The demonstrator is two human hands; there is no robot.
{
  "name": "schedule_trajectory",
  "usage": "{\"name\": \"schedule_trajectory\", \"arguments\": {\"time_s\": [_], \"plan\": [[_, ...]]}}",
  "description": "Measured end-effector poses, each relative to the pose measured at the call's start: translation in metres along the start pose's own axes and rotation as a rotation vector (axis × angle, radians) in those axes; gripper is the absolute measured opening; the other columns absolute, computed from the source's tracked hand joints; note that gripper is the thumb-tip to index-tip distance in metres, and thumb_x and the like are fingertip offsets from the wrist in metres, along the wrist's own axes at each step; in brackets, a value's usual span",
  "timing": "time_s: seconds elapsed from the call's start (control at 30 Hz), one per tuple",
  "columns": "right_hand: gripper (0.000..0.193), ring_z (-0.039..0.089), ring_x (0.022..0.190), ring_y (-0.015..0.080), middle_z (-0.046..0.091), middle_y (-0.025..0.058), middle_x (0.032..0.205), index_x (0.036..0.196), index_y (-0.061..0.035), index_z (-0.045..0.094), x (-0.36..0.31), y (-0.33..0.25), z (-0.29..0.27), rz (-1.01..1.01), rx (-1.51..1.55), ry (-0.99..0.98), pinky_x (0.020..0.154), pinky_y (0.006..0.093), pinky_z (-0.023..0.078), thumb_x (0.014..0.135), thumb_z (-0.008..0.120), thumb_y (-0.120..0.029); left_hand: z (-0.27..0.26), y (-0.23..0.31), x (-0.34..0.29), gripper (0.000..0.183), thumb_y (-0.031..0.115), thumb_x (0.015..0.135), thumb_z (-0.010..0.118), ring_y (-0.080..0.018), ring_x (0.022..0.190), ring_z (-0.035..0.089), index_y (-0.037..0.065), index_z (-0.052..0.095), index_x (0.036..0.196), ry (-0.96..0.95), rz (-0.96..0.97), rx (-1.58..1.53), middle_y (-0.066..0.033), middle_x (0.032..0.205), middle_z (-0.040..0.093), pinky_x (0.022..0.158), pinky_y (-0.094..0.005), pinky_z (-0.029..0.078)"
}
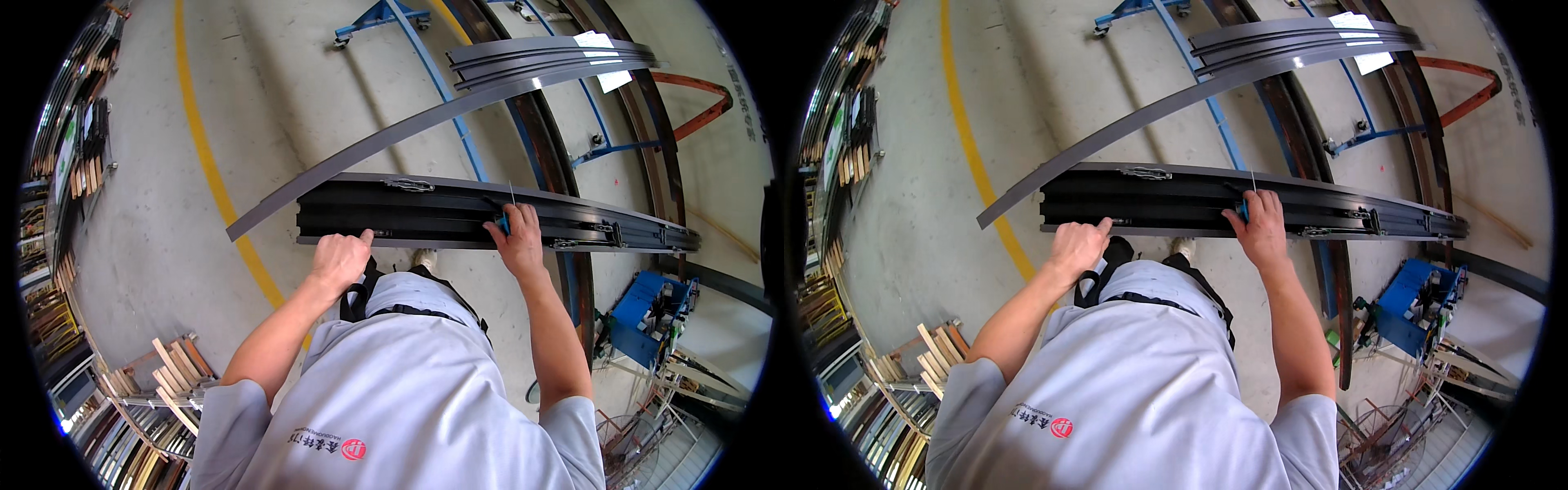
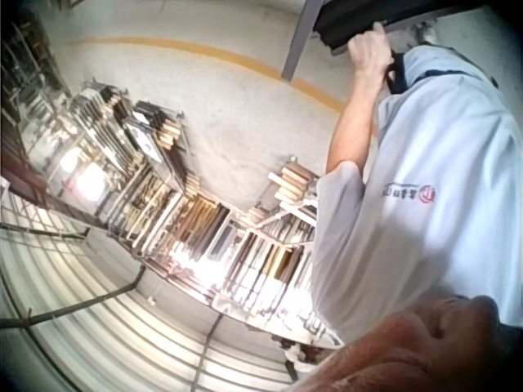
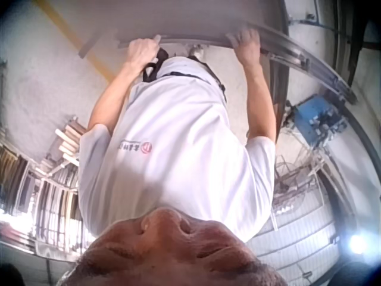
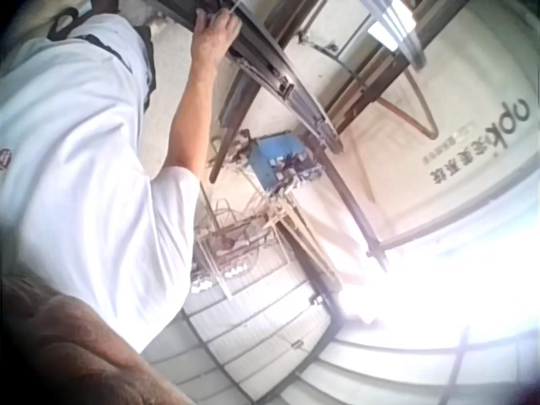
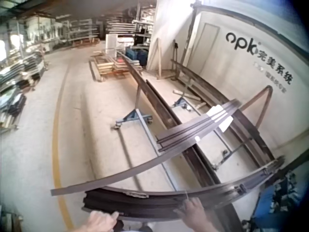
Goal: The person measures a black metal frame component with a measuring tape and attaches small metal clips into the track of the frame.
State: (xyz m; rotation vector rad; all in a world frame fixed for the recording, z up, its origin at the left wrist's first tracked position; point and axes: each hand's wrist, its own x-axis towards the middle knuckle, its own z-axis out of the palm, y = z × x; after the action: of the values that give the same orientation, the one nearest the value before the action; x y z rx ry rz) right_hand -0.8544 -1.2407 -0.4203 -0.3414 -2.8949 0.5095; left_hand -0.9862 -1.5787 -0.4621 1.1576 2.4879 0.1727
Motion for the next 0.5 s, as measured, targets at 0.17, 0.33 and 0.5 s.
{"name": "schedule_trajectory", "arguments": {"time_s": [0.17, 0.33, 0.5], "plan": [[0.046, 0.055, 0.113, 0.0372, 0.060, 0.0183, 0.112, 0.119, 0.0012, 0.058, 0.005, -0.013, 0.007, -0.082, -0.228, 0.067, 0.098, 0.0467, 0.045, 0.083, 0.080, -0.017, -0.002, 0.001, 0.000, 0.029, 0.024, 0.092, 0.065, -0.0348, 0.064, 0.070, 0.006, 0.068, 0.115, 0.033, 0.013, -0.002, -0.0138, 0.067, 0.069, 0.058, -0.0491, 0.053], [0.032, 0.062, 0.099, 0.0357, 0.067, 0.0160, 0.099, 0.115, 0.0009, 0.063, -0.002, -0.060, -0.006, -0.123, 0.005, 0.036, 0.090, 0.0462, 0.050, 0.083, 0.060, 0.006, -0.005, 0.003, -0.001, 0.024, 0.019, 0.092, 0.061, -0.0352, 0.065, 0.071, 0.005, 0.068, 0.110, 0.014, -0.012, -0.020, -0.0144, 0.068, 0.069, 0.057, -0.0487, 0.054], [0.029, 0.068, 0.084, 0.0399, 0.070, 0.0172, 0.086, 0.117, -0.0011, 0.063, -0.004, -0.129, 0.016, -0.052, 0.527, -0.277, 0.076, 0.0486, 0.055, 0.089, 0.056, 0.003, -0.013, 0.003, 0.000, 0.029, 0.015, 0.092, 0.056, -0.0349, 0.067, 0.072, 0.003, 0.069, 0.115, 0.006, 0.014, -0.037, -0.0159, 0.070, 0.071, 0.059, -0.0474, 0.055]]}}
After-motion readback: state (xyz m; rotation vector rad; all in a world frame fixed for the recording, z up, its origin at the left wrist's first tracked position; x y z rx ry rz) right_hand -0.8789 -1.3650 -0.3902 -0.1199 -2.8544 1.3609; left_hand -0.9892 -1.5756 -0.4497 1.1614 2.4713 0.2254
